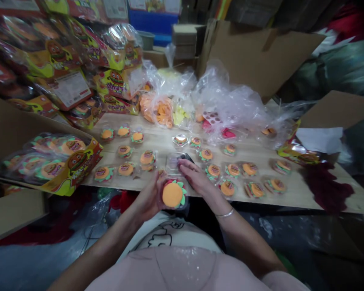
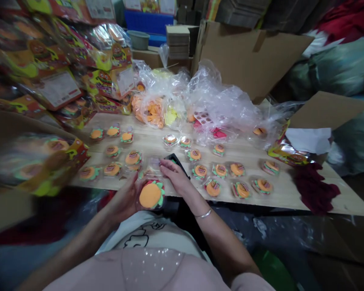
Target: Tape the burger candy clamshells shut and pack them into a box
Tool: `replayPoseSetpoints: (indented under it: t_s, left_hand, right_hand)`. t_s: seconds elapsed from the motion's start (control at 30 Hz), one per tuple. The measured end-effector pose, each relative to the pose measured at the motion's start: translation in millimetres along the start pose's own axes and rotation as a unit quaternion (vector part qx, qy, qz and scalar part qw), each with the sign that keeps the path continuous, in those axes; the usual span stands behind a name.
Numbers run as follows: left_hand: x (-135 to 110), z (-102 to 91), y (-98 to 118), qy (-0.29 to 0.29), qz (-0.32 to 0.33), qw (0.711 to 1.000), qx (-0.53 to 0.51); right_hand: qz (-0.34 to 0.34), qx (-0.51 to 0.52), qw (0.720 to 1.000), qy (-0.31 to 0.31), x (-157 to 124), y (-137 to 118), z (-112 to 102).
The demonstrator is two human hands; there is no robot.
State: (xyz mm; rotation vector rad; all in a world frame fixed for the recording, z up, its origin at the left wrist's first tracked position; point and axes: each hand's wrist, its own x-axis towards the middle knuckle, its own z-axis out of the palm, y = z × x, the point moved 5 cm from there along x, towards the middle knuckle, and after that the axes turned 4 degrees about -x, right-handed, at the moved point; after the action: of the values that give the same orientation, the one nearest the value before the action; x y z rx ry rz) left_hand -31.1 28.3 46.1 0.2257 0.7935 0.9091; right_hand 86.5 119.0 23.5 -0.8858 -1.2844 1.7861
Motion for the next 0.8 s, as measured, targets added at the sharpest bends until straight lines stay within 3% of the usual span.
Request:
replayPoseSetpoints:
  t_s: [0.07, 0.17, 0.27, 0.33, 0.4, 0.5, 0.57, 0.67, 0.8]
  left_hand:
    - [-3.8, 1.0, -6.2, -0.02, -0.03, 0.999, -0.019]
    - [-11.1, 0.9, -6.9, -0.032, -0.037, 0.998, -0.048]
    - [-16.9, 2.0, -5.4, -0.044, -0.031, 0.997, -0.055]
    - [-18.3, 2.4, -6.1, -0.033, -0.019, 0.999, -0.028]
    - [-18.0, 2.5, -7.7, -0.006, 0.008, 1.0, 0.008]
    - [-17.4, 4.5, -12.1, 0.018, 0.056, 0.998, 0.036]
    - [-17.5, 4.4, -17.1, 0.02, 0.079, 0.996, 0.038]
    - [-18.6, -2.8, -25.8, 0.028, 0.1, 0.994, 0.032]
    - [-20.8, -14.4, -33.8, 0.053, 0.116, 0.991, 0.027]
  right_hand:
    - [-0.117, -0.08, 0.99, 0.024, -11.2, -15.3, 2.7]
    - [-0.261, -0.232, 0.936, -0.041, -46.2, -39.0, 18.2]
    - [-0.295, -0.319, 0.893, -0.119, -81.1, -48.3, 26.8]
    - [-0.281, -0.322, 0.891, -0.153, -95.3, -46.5, 27.9]
    - [-0.241, -0.28, 0.919, -0.141, -99.4, -38.7, 25.9]
    - [-0.127, -0.165, 0.978, 0.033, -92.9, -16.1, 12.4]
    - [-0.031, -0.079, 0.99, 0.115, -90.0, 5.5, 8.0]
    - [0.047, 0.003, 0.994, 0.1, -89.4, 28.5, 12.8]
    - [0.035, 0.017, 0.995, 0.091, -94.6, 34.4, 9.9]
